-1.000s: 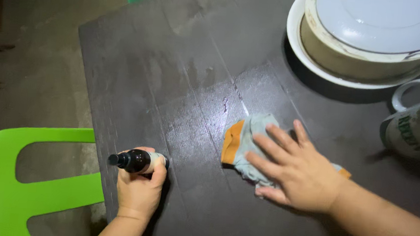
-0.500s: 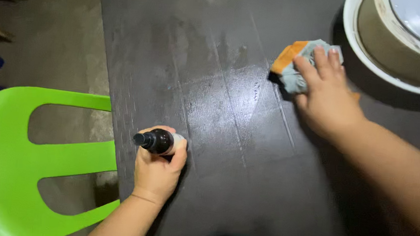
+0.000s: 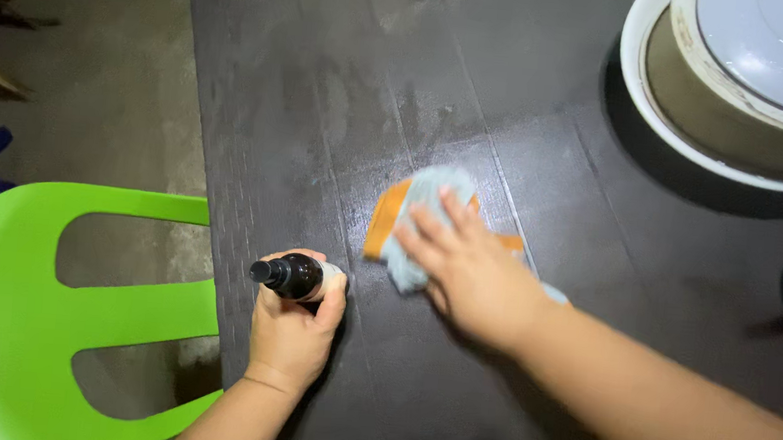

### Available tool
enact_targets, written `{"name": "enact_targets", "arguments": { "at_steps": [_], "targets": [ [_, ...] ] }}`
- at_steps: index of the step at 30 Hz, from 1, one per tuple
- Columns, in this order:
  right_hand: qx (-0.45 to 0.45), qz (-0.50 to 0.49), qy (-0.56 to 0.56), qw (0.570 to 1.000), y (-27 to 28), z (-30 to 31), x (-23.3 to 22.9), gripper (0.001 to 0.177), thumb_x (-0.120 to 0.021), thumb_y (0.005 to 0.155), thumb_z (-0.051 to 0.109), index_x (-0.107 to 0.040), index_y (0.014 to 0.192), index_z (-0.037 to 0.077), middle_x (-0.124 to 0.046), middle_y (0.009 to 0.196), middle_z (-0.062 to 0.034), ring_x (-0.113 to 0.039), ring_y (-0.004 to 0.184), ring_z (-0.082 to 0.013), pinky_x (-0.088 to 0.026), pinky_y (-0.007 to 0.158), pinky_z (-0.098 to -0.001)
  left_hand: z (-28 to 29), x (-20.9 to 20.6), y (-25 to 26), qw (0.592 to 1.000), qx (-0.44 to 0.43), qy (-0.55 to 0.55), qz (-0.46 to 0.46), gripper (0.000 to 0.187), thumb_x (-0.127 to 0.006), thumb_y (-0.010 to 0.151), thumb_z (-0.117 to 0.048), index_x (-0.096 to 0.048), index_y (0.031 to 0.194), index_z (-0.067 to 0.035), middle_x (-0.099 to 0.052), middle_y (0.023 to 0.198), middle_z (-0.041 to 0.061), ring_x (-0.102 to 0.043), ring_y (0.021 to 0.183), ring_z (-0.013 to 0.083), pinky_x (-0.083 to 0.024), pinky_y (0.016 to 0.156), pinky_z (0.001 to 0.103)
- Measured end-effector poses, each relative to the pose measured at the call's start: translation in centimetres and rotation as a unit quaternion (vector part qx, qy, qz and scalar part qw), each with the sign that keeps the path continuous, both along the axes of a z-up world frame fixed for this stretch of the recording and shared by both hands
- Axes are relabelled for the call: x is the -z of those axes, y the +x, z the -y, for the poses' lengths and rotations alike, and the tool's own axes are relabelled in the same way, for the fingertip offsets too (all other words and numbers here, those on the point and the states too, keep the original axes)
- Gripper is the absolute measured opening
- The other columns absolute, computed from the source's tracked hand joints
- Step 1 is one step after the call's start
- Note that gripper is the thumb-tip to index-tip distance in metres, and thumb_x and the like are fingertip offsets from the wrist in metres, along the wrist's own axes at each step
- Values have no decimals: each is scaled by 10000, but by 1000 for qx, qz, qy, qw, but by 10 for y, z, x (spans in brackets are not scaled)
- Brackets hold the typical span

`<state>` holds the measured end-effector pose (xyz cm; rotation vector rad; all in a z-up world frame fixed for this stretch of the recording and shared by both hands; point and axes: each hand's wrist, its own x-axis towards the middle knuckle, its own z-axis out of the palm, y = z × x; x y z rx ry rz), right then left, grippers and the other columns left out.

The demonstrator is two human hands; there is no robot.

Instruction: The person cleans a dark table surface by spraying a liquid from a bottle and wiping with a cloth. They move a mug and a stack of plates aside to access the surface, then continue wiping the entire area.

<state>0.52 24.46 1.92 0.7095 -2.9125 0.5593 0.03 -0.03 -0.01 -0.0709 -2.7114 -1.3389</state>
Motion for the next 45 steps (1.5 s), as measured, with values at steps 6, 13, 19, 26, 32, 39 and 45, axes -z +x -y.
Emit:
{"name": "enact_targets", "arguments": {
  "at_steps": [6,13,19,26,32,39,45],
  "targets": [
    [-113,27,-36,993,64,-4,-10,770,-767,710,193,-505,1419,47,-450,1476,-193,-321,1425,-498,-286,1142,-574,5,-9,-7,991,39,87,90,362,-770,853,-169,-593,1155,-77,-692,915,29,-678,817,108,-557,787,290],
    [-117,143,55,981,93,-88,-9,890,-785,695,245,-457,1520,195,-410,1571,-181,-259,1501,-480,-346,1040,-564,12,-25,4,981,127,128,77,402,-746,906,-88,-526,1239,-40,-602,1026,75,-603,881,98,-549,812,289],
    [173,74,168,968,44,-134,-1,842,-741,746,295,-438,1531,264,-348,1550,-190,-185,1484,-464,-224,1185,-609,0,-40,21,977,137,160,33,601,-670,896,2,-332,1391,-34,-599,1175,106,-614,971,115,-538,900,295],
    [255,11,61,965,2,-109,11,698,-684,852,262,-466,1506,146,-297,1605,-253,-186,1472,-542,-225,1178,-623,-21,-47,19,985,78,150,32,767,-653,859,-21,-214,1486,-75,-618,1089,85,-664,939,129,-573,861,302],
    [139,1,49,989,31,-57,9,738,-721,760,183,-487,1457,124,-418,1528,-158,-256,1430,-535,-269,1177,-607,-30,-64,10,993,77,93,-15,842,-667,958,-119,-141,1616,-111,-659,1003,69,-666,900,157,-547,854,321],
    [-58,26,11,998,96,-33,-14,750,-751,714,196,-500,1415,101,-458,1469,-163,-300,1425,-503,-275,1114,-643,-34,-73,10,974,73,206,66,917,-591,940,-90,-14,1643,-211,-620,913,43,-662,712,122,-599,665,286],
    [-94,135,26,986,72,-82,-15,838,-736,693,119,-487,1490,181,-375,1615,-133,-208,1524,-470,-271,1154,-570,-30,-77,11,969,62,223,83,884,-569,907,-18,-86,1618,-226,-599,956,50,-669,758,113,-634,660,308]
  ]
}}
